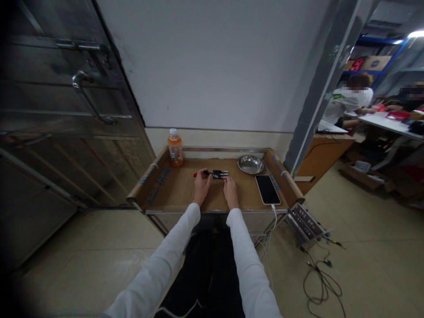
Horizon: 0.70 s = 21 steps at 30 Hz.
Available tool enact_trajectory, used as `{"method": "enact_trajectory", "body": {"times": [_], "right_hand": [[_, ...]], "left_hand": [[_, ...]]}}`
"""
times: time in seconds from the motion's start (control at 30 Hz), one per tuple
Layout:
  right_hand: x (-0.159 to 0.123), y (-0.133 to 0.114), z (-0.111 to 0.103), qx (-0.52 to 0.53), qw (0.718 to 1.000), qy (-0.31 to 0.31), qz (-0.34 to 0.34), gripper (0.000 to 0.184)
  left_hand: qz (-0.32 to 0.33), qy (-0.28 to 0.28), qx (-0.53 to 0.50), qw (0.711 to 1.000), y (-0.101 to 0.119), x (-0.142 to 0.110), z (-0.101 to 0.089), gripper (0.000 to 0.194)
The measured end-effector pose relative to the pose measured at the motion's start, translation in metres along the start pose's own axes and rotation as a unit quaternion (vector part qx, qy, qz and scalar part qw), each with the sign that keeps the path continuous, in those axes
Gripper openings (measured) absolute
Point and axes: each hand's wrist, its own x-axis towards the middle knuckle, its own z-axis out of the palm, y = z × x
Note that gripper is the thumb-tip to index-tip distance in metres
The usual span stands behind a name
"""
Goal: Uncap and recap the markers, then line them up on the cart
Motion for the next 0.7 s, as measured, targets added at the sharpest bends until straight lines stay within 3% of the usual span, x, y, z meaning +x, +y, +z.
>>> {"method": "enact_trajectory", "body": {"times": [0.17,0.37,0.7], "right_hand": [[0.001,-0.005,-0.003,0.01,1.0,0.006,0.012,0.028],[0.0,-0.008,-0.005,-0.02,0.999,0.024,0.036,0.028],[-0.002,-0.013,-0.005,-0.029,0.999,0.009,0.012,0.028]], "left_hand": [[0.0,-0.029,-0.01,1.0,-0.001,0.0,0.001,0.023],[0.009,-0.123,-0.01,0.992,-0.007,0.0,0.004,0.014],[0.028,-0.189,0.187,0.963,0.0,-0.002,0.002,0.007]]}}
